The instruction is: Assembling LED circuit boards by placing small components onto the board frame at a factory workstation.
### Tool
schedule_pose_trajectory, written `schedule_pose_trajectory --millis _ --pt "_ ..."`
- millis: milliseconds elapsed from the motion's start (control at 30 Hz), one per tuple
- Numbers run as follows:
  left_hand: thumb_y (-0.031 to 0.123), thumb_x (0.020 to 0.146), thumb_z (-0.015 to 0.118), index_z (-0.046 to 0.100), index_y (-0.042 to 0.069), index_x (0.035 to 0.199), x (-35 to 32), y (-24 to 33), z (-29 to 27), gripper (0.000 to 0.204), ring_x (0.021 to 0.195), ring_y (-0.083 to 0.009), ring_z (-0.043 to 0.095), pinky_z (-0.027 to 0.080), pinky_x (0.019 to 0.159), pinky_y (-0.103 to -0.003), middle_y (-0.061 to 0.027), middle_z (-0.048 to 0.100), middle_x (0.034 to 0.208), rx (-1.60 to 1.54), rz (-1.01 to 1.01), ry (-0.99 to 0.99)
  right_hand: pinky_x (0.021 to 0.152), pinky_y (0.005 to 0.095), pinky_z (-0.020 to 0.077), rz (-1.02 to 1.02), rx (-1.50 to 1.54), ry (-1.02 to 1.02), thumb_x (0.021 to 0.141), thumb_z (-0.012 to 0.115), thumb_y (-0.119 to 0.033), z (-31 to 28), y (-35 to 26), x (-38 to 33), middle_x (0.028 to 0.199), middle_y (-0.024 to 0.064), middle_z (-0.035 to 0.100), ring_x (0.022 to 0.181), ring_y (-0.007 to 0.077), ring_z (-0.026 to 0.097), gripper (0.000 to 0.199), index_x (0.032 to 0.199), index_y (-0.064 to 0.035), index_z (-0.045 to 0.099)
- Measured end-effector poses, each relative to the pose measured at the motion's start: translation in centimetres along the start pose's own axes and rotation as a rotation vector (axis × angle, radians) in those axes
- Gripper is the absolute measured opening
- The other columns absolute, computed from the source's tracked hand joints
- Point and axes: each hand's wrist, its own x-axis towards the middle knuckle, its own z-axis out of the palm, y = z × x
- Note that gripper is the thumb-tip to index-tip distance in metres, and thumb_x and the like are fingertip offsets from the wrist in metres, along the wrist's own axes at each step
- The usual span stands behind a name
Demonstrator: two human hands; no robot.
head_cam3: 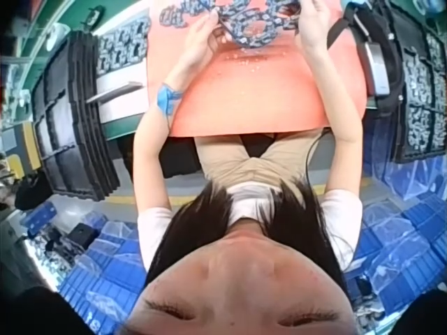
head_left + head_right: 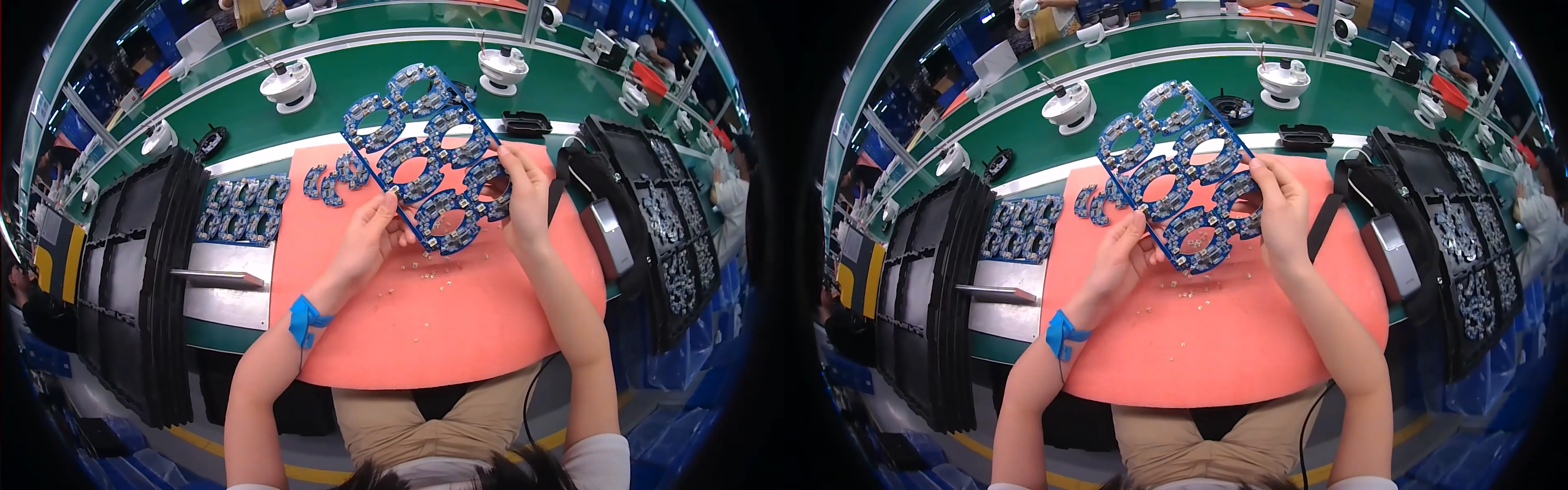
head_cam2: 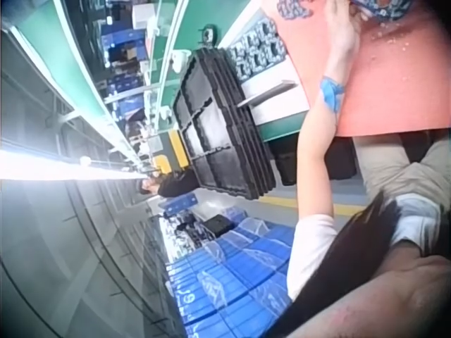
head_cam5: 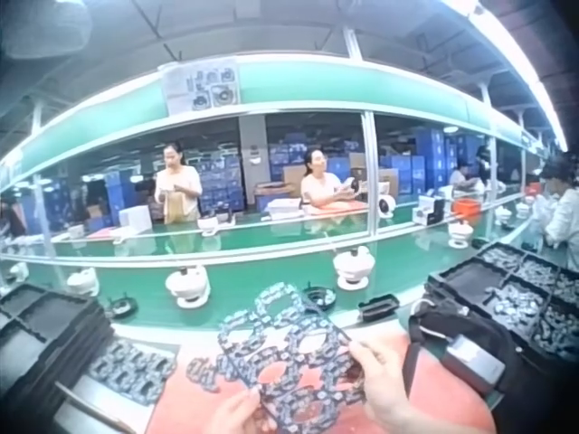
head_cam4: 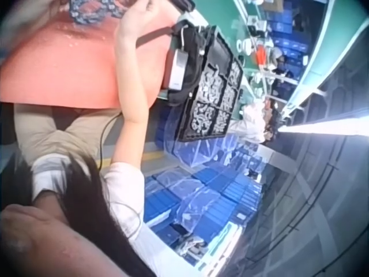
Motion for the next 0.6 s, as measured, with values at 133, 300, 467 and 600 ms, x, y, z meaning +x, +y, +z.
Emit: schedule_pose_trajectory --millis 133,300,467,600 --pt "0.036 0.102 0.042 0.060 0.004 0.100 0.5 -0.1 -0.7 0.037 0.072 -0.0082 0.055 0.044 0.064 -0.022 -0.0020 0.060 0.085 0.028 0.014 0.035 0.051 0.0204 0.0508 0.032 0.028 0.020 0.097 0.052 -0.018 0.5 0.2 0.1 0.079 0.0021 0.064 0.060 0.0066 0.061 0.024 0.109 -0.0009 0.064" --pt "0.031 0.102 0.043 0.062 0.002 0.086 1.7 -0.6 -2.5 0.039 0.066 -0.0089 0.056 0.044 0.062 -0.023 -0.0026 0.061 0.075 0.366 0.232 0.246 0.046 0.0184 0.0439 -0.201 0.086 0.155 0.095 0.056 -0.013 0.9 0.5 2.0 0.080 0.0030 0.066 0.052 0.0066 0.057 0.022 0.104 0.0036 0.066" --pt "0.007 0.079 0.065 0.059 0.001 0.096 1.1 -2.1 -0.7 0.019 0.090 -0.0281 0.062 0.048 0.080 -0.038 -0.0133 0.066 0.094 0.946 0.546 0.138 0.041 0.0167 0.0344 -0.328 -0.025 -0.186 0.094 0.056 -0.011 7.6 -2.9 1.1 0.073 0.0012 0.064 0.046 0.0037 0.051 0.021 0.103 0.0041 0.068" --pt "0.010 0.081 0.059 0.059 0.002 0.095 1.0 -0.6 -0.4 0.017 0.085 -0.0279 0.061 0.047 0.072 -0.040 -0.0144 0.063 0.091 0.972 0.537 -0.013 0.050 0.0189 0.0364 -0.449 -0.245 -0.483 0.089 0.063 -0.014 16.1 -0.4 -0.2 0.072 -0.0016 0.062 0.059 0.0019 0.050 0.019 0.098 0.0024 0.070"
